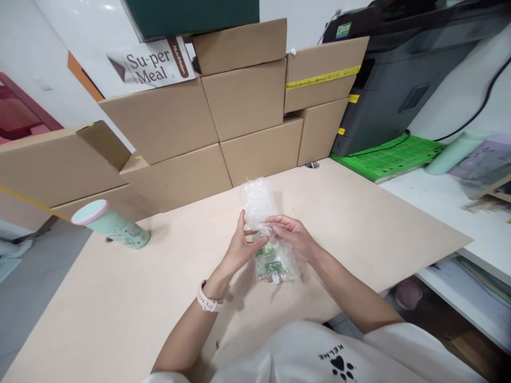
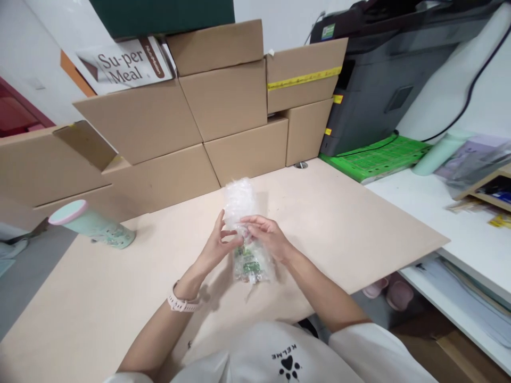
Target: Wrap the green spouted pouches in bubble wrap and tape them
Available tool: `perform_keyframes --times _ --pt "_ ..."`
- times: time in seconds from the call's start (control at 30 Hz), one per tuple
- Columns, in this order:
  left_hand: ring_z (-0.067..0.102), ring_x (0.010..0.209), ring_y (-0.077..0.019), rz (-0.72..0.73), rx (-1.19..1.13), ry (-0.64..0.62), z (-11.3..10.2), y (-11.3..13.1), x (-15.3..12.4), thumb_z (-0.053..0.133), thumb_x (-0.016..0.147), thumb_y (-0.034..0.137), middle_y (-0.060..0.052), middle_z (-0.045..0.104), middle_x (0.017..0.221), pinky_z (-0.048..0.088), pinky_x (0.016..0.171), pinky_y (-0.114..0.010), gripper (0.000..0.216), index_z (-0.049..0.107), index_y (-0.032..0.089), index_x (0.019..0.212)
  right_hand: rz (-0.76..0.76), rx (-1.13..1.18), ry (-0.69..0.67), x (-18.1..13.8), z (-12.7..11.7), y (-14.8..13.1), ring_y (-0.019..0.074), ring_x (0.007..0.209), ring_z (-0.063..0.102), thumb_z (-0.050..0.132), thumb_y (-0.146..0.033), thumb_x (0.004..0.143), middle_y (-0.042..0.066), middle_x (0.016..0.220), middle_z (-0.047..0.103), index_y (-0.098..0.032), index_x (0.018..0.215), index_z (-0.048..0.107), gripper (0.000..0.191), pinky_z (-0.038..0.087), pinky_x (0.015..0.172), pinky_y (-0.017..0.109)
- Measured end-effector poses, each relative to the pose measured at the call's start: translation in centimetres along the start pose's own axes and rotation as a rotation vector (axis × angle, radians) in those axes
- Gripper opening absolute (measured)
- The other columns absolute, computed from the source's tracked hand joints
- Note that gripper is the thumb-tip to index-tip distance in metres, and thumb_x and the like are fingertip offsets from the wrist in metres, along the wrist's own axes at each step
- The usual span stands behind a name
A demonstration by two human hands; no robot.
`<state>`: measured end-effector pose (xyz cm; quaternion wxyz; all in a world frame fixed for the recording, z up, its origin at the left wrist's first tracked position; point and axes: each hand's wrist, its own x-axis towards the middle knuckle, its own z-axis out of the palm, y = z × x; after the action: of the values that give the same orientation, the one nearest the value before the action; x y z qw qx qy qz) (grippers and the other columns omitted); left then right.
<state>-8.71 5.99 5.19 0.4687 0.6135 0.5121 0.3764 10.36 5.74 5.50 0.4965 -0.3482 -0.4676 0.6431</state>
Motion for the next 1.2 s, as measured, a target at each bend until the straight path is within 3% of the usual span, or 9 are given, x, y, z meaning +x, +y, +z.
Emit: perform_keyframes --times 0.1,0.2,0.3,0.37,0.57,0.83,1.03,1.1,1.2 --pt "0.053 0.122 -0.0294 0.051 0.270 0.086 -0.2 -1.6 0.2 0.070 0.078 0.029 -0.018 0.028 0.155 0.054 0.089 -0.044 0.098 0.011 0.027 0.155 -0.188 -0.207 0.275 0.2 -2.3 -0.8 0.0170 0.072 0.060 0.066 -0.044 0.082 0.007 0.098 0.071 -0.021 0.109 0.066 0.036 0.049 0.070 0.033" --pt "0.043 0.132 -0.0305 0.160 0.517 0.126 -0.5 -2.5 0.3 0.063 0.079 0.017 -0.015 0.042 0.145 0.043 0.105 -0.049 0.071 0.037 0.021 0.146 -0.469 -0.619 0.782 -0.1 -5.7 -2.2 0.0238 0.092 0.060 0.049 -0.038 0.091 0.011 0.111 0.067 -0.020 0.109 0.066 0.031 0.046 0.086 0.042" --pt "0.057 0.111 -0.0251 0.168 0.568 0.078 -0.3 -2.4 0.2 0.058 0.083 0.017 -0.010 0.058 0.116 0.049 0.096 -0.043 0.045 0.055 0.019 0.128 -0.655 -1.083 1.108 -0.7 -7.2 -3.1 0.0307 0.117 0.049 0.047 -0.032 0.092 0.013 0.128 0.060 -0.019 0.111 0.066 0.029 0.033 0.100 0.051" --pt "0.061 0.090 -0.0195 0.137 0.534 0.034 0.0 -2.2 0.1 0.056 0.085 0.020 -0.008 0.059 0.103 0.053 0.085 -0.037 0.035 0.060 0.019 0.120 -0.637 -1.308 0.995 -0.9 -6.4 -2.9 0.0301 0.113 0.050 0.048 -0.033 0.094 0.012 0.120 0.064 -0.019 0.104 0.068 0.026 0.031 0.099 0.050" --pt "0.062 0.080 -0.0157 0.032 0.341 0.031 0.2 -2.4 0.0 0.058 0.086 0.026 -0.007 0.063 0.102 0.052 0.074 -0.030 0.037 0.058 0.018 0.123 -0.236 -1.622 0.135 0.0 -2.3 -0.1 0.0301 0.100 0.054 0.037 -0.041 0.100 0.016 0.090 0.070 -0.015 0.074 0.069 0.050 0.032 0.097 0.051" --pt "0.066 0.081 -0.0202 -0.187 -0.139 0.112 -3.2 -2.1 1.1 0.055 0.089 0.054 -0.012 0.069 0.099 0.052 0.070 -0.032 0.056 0.055 0.014 0.128 -0.144 -0.561 -0.369 -1.1 -1.9 -2.4 0.0243 0.128 0.052 0.031 -0.055 0.100 0.005 0.135 0.061 -0.026 0.111 0.068 0.049 0.037 0.107 0.043" --pt "0.056 0.117 -0.0239 0.026 0.127 0.676 -9.5 -1.4 1.4 0.062 0.085 0.030 -0.014 0.055 0.137 0.049 0.093 -0.036 0.048 0.053 0.019 0.131 -0.093 -0.772 -0.301 -0.9 -0.8 -0.3 0.0232 0.116 0.059 0.050 -0.043 0.096 0.006 0.124 0.066 -0.026 0.114 0.066 0.029 0.045 0.097 0.039" --pt "0.059 0.112 -0.0237 0.110 0.219 0.654 -9.7 -1.2 1.0 0.059 0.087 0.027 -0.013 0.058 0.133 0.050 0.093 -0.039 0.041 0.057 0.019 0.127 -0.144 -1.007 -0.320 -0.4 -1.1 1.0 0.0238 0.111 0.060 0.052 -0.036 0.095 0.007 0.118 0.067 -0.024 0.109 0.067 0.024 0.044 0.093 0.039" --pt "0.057 0.115 -0.0264 0.238 0.460 0.325 -7.2 -0.6 -0.2 0.058 0.089 0.030 -0.011 0.064 0.126 0.045 0.101 -0.048 0.031 0.066 0.022 0.119 -0.234 -1.274 -0.363 0.1 -1.6 2.1 0.0227 0.105 0.058 0.052 -0.029 0.094 0.006 0.112 0.067 -0.024 0.101 0.068 0.018 0.042 0.090 0.038"
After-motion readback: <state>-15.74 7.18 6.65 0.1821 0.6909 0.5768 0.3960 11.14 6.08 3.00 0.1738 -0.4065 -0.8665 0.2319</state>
